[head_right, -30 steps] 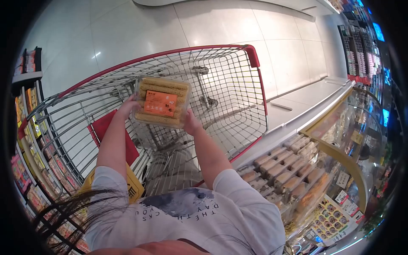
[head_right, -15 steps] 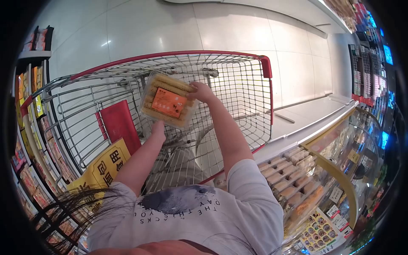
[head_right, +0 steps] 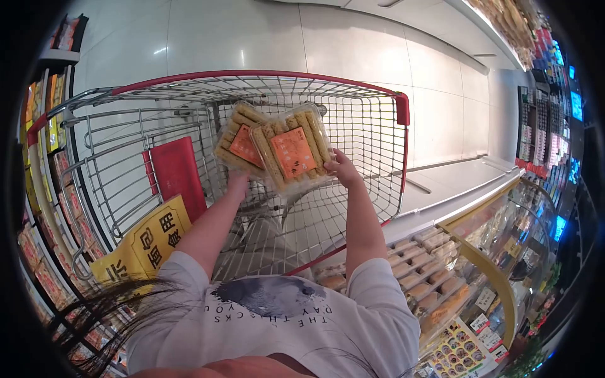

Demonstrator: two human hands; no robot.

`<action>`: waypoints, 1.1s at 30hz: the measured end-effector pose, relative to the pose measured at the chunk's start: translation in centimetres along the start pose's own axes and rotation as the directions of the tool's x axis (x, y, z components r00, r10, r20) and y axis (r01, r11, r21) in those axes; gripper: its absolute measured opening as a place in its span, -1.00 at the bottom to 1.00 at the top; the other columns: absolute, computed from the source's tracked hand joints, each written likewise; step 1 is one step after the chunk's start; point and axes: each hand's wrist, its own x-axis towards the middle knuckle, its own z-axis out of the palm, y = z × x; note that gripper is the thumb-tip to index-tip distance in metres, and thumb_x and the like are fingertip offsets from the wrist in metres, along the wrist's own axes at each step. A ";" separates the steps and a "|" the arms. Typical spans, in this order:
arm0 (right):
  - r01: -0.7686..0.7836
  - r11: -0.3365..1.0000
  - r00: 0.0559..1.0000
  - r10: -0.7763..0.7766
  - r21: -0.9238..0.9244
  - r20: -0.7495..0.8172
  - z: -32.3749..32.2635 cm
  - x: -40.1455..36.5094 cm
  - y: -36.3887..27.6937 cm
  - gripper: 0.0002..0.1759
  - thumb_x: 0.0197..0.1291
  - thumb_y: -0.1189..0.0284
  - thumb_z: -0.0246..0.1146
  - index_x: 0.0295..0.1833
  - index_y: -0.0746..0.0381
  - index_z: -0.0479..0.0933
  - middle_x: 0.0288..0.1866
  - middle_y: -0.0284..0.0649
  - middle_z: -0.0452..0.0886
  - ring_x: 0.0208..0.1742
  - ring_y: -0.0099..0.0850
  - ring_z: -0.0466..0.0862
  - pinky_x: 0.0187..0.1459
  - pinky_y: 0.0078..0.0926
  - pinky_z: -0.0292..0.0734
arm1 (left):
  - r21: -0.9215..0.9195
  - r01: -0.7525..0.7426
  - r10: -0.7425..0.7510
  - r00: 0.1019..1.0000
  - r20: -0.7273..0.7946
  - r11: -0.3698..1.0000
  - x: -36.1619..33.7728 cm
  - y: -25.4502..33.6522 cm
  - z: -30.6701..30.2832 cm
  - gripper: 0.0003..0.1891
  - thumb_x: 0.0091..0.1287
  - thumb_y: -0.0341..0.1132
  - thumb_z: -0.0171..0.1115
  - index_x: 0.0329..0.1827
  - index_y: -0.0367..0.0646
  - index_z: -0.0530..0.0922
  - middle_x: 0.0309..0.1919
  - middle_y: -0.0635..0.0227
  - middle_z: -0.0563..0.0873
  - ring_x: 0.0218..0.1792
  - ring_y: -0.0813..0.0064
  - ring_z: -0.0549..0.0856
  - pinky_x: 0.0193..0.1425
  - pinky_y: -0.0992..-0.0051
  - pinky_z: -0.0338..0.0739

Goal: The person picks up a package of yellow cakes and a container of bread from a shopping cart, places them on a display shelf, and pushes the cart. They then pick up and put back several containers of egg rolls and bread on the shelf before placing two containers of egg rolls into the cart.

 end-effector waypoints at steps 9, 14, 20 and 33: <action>0.017 0.991 0.999 -0.021 0.130 0.029 -1.7 -2.2 -2.3 -0.42 -0.08 0.58 0.24 0.14 0.29 0.27 -0.06 -0.23 0.46 -0.03 -0.41 0.46 -0.04 -0.45 0.38 | 0.422 -0.177 0.257 0.956 -0.140 0.889 0.3 1.5 -1.8 -0.43 0.16 -0.45 0.06 0.25 -0.26 0.11 -0.09 -0.03 0.48 -0.10 0.16 0.52 -0.01 0.33 0.37; -0.023 0.958 0.997 0.002 0.287 0.076 0.8 -1.5 -1.9 -0.32 -0.09 0.56 0.27 0.21 0.29 0.19 0.01 -0.21 0.42 0.00 -0.39 0.46 0.04 -0.43 0.36 | 0.599 -0.277 0.446 0.882 -0.151 0.751 2.0 4.9 -2.5 -0.52 0.20 -0.45 -0.04 0.23 -0.27 0.18 -0.04 -0.04 0.46 -0.03 0.11 0.50 0.01 0.31 0.36; 0.032 0.940 0.997 -0.054 0.340 0.057 7.3 0.6 0.6 -0.30 -0.05 0.59 0.24 0.23 0.15 0.12 -0.03 -0.16 0.40 -0.09 -0.36 0.49 -0.09 -0.38 0.43 | 0.062 -0.139 0.147 0.978 -0.145 0.988 5.1 5.5 -4.1 -0.53 0.23 -0.32 -0.07 0.20 -0.30 0.25 0.02 0.08 0.47 0.00 0.26 0.48 0.03 0.42 0.35; 0.154 0.988 0.971 -0.157 -0.028 -0.183 14.9 3.1 4.0 -0.37 -0.04 0.44 0.29 0.16 0.25 0.18 -0.02 -0.11 0.39 -0.05 -0.32 0.48 -0.15 -0.41 0.46 | -0.210 -0.002 -0.011 0.998 -0.065 0.978 -2.9 7.2 -4.0 -0.34 0.26 -0.05 -0.11 0.32 -0.28 0.03 0.24 0.13 0.24 0.17 0.26 0.32 0.23 0.44 0.14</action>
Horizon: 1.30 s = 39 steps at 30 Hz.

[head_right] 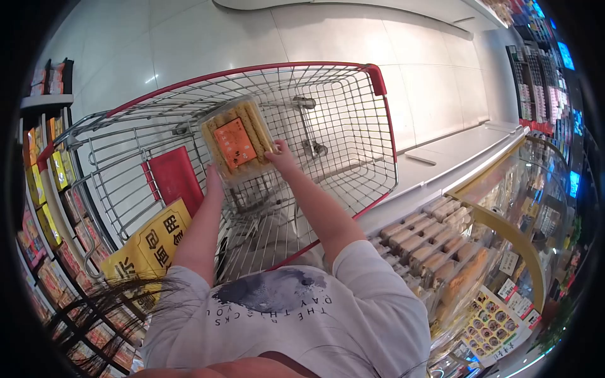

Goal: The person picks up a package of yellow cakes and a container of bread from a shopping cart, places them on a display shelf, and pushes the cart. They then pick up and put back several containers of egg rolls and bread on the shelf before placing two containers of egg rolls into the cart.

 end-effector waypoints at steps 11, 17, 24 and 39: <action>0.055 0.879 0.936 -0.210 -0.474 -0.282 2.0 -6.3 -5.4 -0.41 -0.15 0.26 0.26 -0.01 0.41 0.35 -0.05 0.07 0.47 0.00 -0.13 0.49 -0.05 -0.32 0.43 | 0.682 -0.619 0.629 0.720 0.294 0.390 -1.9 0.0 0.0 -0.33 0.16 -0.21 0.12 0.20 -0.49 0.08 0.16 -0.14 0.21 0.17 0.03 0.25 0.28 0.27 0.08; 0.493 0.870 0.782 -0.452 -0.018 -0.429 0.6 -23.5 -15.3 -0.69 -0.07 0.44 0.23 -0.18 0.34 0.41 -0.32 -0.23 0.53 -0.28 -0.50 0.53 -0.22 -0.58 0.45 | 0.497 -0.807 0.626 0.573 0.530 0.318 -7.5 1.3 4.4 -0.28 0.20 -0.16 0.07 0.27 -0.47 -0.01 0.24 -0.13 0.14 0.26 0.08 0.19 0.26 0.35 0.16; 0.539 0.789 0.802 -0.374 0.296 -0.466 1.0 -37.1 -8.8 -0.81 0.04 0.52 0.19 -0.20 0.31 0.40 -0.35 -0.34 0.50 -0.31 -0.64 0.48 -0.26 -0.64 0.44 | 0.195 -0.748 0.390 0.528 0.754 0.635 -27.6 3.7 9.6 -0.37 0.26 -0.27 -0.06 0.34 -0.29 -0.05 0.31 0.02 0.08 0.33 0.25 0.11 0.33 0.36 0.03; 0.222 0.961 0.775 -0.069 0.168 -0.628 1.3 -60.7 21.2 -0.70 -0.08 0.41 0.20 -0.18 0.30 0.48 -0.38 -0.26 0.57 -0.34 -0.48 0.55 -0.25 -0.53 0.45 | 0.254 -0.756 -0.618 -0.242 0.748 0.604 -44.6 -9.5 -1.9 -0.56 0.30 -0.17 -0.12 0.08 -0.38 0.34 -0.01 0.10 0.51 0.00 0.28 0.54 0.12 0.36 0.36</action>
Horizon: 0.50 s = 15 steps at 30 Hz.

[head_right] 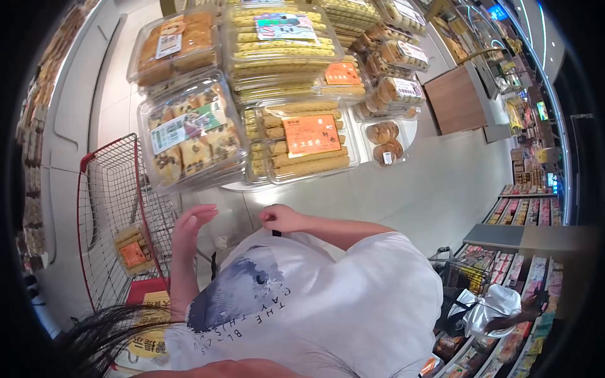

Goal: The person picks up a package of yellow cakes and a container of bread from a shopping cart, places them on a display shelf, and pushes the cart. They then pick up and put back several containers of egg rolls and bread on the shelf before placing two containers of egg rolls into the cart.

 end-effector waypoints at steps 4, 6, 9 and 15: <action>-0.383 0.902 0.924 0.378 0.198 0.065 -8.6 -5.5 6.9 -0.72 -0.05 0.49 0.15 -0.16 0.35 0.48 -0.34 -0.17 0.59 -0.38 -0.44 0.59 -0.30 -0.54 0.50 | -0.010 0.176 -0.174 0.981 0.087 0.984 5.1 -2.3 8.2 -0.49 0.32 -0.15 -0.09 0.23 -0.30 0.17 0.12 0.04 0.38 0.02 0.26 0.53 0.09 0.38 0.37; -0.583 0.751 0.785 0.620 0.311 -0.026 -13.5 -8.3 8.7 -0.74 -0.01 0.50 0.12 -0.17 0.38 0.47 -0.38 -0.13 0.59 -0.43 -0.43 0.60 -0.38 -0.55 0.53 | -0.097 0.302 -0.302 0.953 0.010 0.948 7.3 -3.9 10.9 -0.45 0.33 -0.16 -0.09 0.29 -0.25 0.04 0.14 0.03 0.34 0.03 0.22 0.52 0.06 0.36 0.41; -0.324 0.716 0.719 0.611 0.619 -0.330 -19.5 -9.5 9.3 -0.72 0.10 0.38 0.07 -0.16 0.37 0.45 -0.50 -0.15 0.57 -0.53 -0.44 0.58 -0.41 -0.52 0.53 | -0.209 0.395 -0.424 0.898 -0.116 0.895 9.6 -3.8 14.7 -0.41 0.33 -0.18 -0.07 0.32 -0.19 -0.06 0.12 0.05 0.36 0.02 0.16 0.52 -0.02 0.34 0.47; 0.172 0.692 0.903 0.174 0.701 -0.393 -24.6 -5.1 5.0 -0.59 0.22 0.23 0.03 0.04 0.31 0.35 -0.11 -0.23 0.50 -0.10 -0.48 0.48 -0.07 -0.42 0.41 | -0.279 0.357 -0.393 0.916 -0.085 0.891 10.1 -4.2 16.8 -0.36 0.23 -0.26 0.10 0.28 -0.15 -0.03 0.04 0.11 0.41 -0.05 0.14 0.55 -0.15 0.36 0.55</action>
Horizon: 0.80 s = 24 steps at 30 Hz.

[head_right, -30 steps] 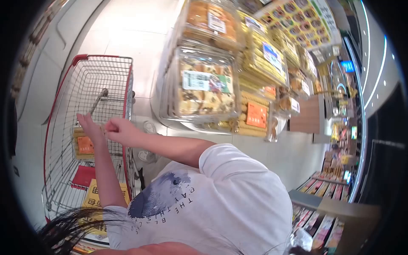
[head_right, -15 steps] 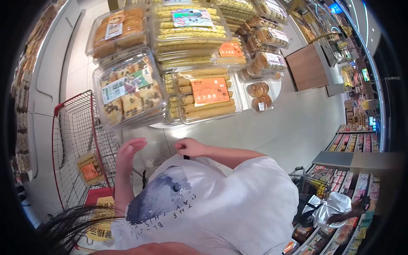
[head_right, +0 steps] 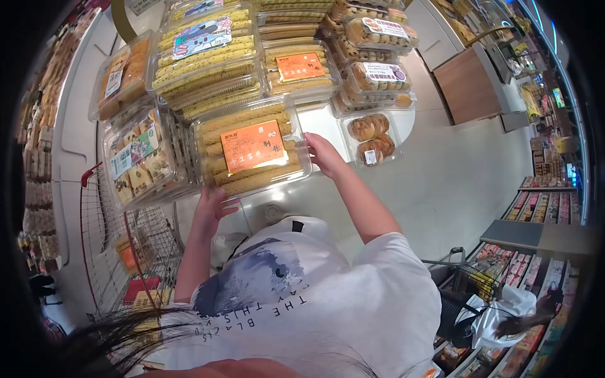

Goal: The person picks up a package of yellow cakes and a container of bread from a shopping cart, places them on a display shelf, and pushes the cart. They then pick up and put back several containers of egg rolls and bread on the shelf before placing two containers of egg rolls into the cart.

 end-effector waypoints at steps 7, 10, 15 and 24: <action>-0.099 0.973 0.973 0.051 0.206 0.226 -4.9 -0.3 2.3 -0.48 0.02 0.39 0.18 0.13 0.28 0.25 -0.02 -0.21 0.49 -0.08 -0.40 0.54 -0.06 -0.39 0.49 | 0.298 -0.161 0.162 0.987 0.022 0.941 -1.7 -1.3 2.6 -0.27 0.14 -0.25 0.25 0.26 -0.23 -0.01 -0.11 0.16 0.52 -0.11 0.43 0.54 -0.06 0.48 0.46; -0.095 0.961 0.993 0.074 0.258 0.088 -7.8 -2.0 4.0 -0.47 0.00 0.29 0.16 0.10 0.28 0.30 -0.03 -0.16 0.50 -0.06 -0.34 0.54 -0.05 -0.32 0.48 | -0.118 0.233 -0.201 0.951 0.235 0.965 -0.2 -1.5 0.6 -0.34 0.23 -0.01 0.09 0.25 -0.18 0.06 -0.05 0.09 0.50 -0.03 0.31 0.53 0.04 0.36 0.40; -0.004 0.807 1.000 -0.001 0.591 0.008 -9.6 -4.8 5.5 -0.48 0.01 0.20 0.09 0.04 0.31 0.37 -0.09 -0.11 0.52 -0.04 -0.24 0.52 -0.03 -0.23 0.45 | -0.437 0.099 -0.210 0.954 -0.214 0.894 1.4 -2.6 0.3 -0.52 0.33 0.02 -0.13 0.08 -0.22 0.25 -0.13 0.10 0.52 -0.01 0.20 0.52 0.04 0.22 0.41; -0.157 0.589 0.872 -0.293 0.793 0.391 -7.5 -4.7 0.9 -0.16 0.04 0.02 0.12 0.23 0.44 0.08 -0.18 0.00 0.44 -0.32 -0.21 0.47 -0.43 -0.38 0.51 | -0.340 -0.016 -0.090 0.952 -0.292 0.940 3.6 -3.9 -0.2 -0.63 0.35 -0.05 -0.12 -0.08 -0.22 0.32 -0.10 0.03 0.50 -0.06 0.16 0.55 0.03 0.21 0.45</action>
